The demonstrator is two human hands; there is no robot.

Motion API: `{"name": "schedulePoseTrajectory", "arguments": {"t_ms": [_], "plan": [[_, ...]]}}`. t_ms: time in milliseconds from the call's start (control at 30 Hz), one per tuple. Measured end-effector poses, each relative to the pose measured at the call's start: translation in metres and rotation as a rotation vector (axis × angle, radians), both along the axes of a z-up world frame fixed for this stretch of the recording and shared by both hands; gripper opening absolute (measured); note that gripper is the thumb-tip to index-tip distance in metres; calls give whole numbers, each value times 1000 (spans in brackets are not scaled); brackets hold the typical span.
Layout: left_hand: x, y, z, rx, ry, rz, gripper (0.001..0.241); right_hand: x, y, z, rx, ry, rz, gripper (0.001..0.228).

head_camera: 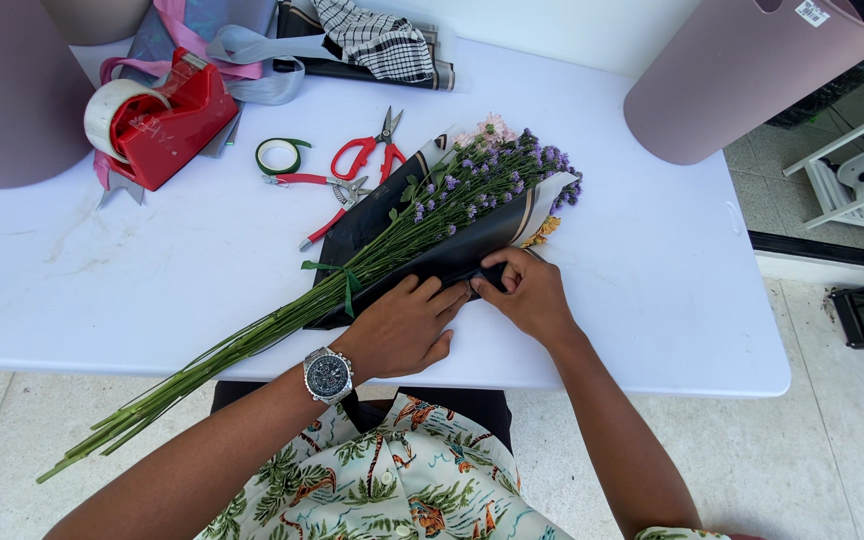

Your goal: The person wraps a bouquet of purple and yellow flowers in black and white paper on a table, securing the wrap with tape.

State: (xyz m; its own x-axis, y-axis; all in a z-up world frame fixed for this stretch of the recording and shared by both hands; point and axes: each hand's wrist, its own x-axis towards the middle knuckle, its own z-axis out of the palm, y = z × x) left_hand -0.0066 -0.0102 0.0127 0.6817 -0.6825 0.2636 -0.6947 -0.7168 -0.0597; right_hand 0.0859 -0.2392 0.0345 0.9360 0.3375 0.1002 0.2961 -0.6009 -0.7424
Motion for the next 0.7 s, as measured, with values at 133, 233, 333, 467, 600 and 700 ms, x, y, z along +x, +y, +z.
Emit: {"name": "schedulePoseTrajectory", "arguments": {"t_ms": [133, 233, 333, 467, 600, 700], "plan": [[1, 0, -3, -20, -17, 0, 52, -4, -2, -3, 13, 63, -78, 24], [-2, 4, 2, -56, 16, -1, 52, -16, -1, 3, 12, -60, -45, 12], [-4, 13, 2, -126, 139, 3, 52, -14, -9, -4, -8, -184, 55, 10], [-15, 20, -6, -274, 237, 59, 48, -13, -24, -27, -215, -384, 178, 28], [-27, 25, -13, -276, 213, 140, 50, -37, -24, -27, -470, -437, 137, 38], [-40, 30, -14, -220, 227, 191, 51, -53, -16, -26, -660, -506, 119, 47]]}}
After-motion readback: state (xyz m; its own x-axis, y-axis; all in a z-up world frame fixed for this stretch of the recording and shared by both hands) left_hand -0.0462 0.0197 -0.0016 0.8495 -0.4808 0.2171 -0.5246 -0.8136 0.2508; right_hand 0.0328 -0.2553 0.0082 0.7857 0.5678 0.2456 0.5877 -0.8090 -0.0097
